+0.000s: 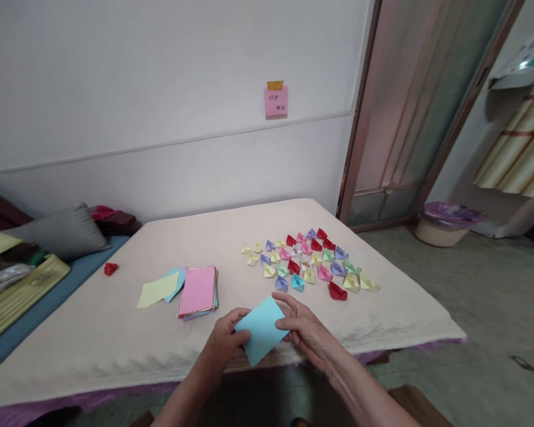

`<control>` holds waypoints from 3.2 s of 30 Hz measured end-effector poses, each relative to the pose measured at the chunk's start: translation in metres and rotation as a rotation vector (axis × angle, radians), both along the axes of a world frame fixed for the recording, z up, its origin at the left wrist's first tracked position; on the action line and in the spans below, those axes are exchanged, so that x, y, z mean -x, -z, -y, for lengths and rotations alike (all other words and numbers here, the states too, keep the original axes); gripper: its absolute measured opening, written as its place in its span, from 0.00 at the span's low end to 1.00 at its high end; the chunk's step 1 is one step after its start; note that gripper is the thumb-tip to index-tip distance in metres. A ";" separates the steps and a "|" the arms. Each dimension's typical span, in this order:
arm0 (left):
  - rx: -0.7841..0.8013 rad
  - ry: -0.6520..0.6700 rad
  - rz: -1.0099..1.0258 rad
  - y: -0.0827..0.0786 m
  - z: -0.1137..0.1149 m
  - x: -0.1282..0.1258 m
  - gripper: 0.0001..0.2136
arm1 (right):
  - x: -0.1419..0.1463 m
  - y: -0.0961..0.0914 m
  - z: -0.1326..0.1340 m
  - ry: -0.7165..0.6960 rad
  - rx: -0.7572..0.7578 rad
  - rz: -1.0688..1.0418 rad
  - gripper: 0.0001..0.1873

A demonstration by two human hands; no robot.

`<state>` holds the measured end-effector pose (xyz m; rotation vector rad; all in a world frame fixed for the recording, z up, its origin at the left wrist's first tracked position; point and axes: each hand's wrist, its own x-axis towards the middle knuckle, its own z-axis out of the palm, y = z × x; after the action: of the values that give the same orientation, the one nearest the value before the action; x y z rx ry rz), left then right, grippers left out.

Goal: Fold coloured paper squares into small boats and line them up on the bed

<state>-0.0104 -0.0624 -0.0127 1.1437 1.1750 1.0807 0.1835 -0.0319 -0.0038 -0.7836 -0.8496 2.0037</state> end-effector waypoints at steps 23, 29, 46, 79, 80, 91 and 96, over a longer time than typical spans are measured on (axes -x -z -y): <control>0.200 -0.062 0.424 -0.008 0.010 -0.008 0.19 | 0.006 0.011 -0.002 0.309 -0.269 0.223 0.19; 0.041 -0.272 0.115 0.002 0.003 -0.009 0.23 | 0.008 0.003 0.001 0.330 -0.284 0.268 0.19; -0.094 -0.328 -0.077 0.007 0.014 -0.020 0.03 | 0.016 -0.001 0.011 0.274 -0.268 0.256 0.20; 0.165 -0.198 0.526 -0.016 0.018 -0.020 0.07 | 0.022 0.014 0.012 0.198 -0.616 0.433 0.08; 0.169 -0.203 0.511 -0.016 0.019 -0.020 0.07 | 0.022 0.013 0.012 0.213 -0.598 0.439 0.06; 0.189 -0.194 0.487 -0.011 0.024 -0.031 0.11 | 0.028 0.008 0.013 0.405 -0.323 0.488 0.10; 0.153 -0.161 0.344 -0.008 0.024 -0.035 0.11 | 0.031 0.011 0.012 0.454 -0.352 0.597 0.10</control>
<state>0.0242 -0.0866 -0.0045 0.7195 1.0674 1.2314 0.1521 -0.0443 -0.0148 -1.2561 -1.1902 1.1851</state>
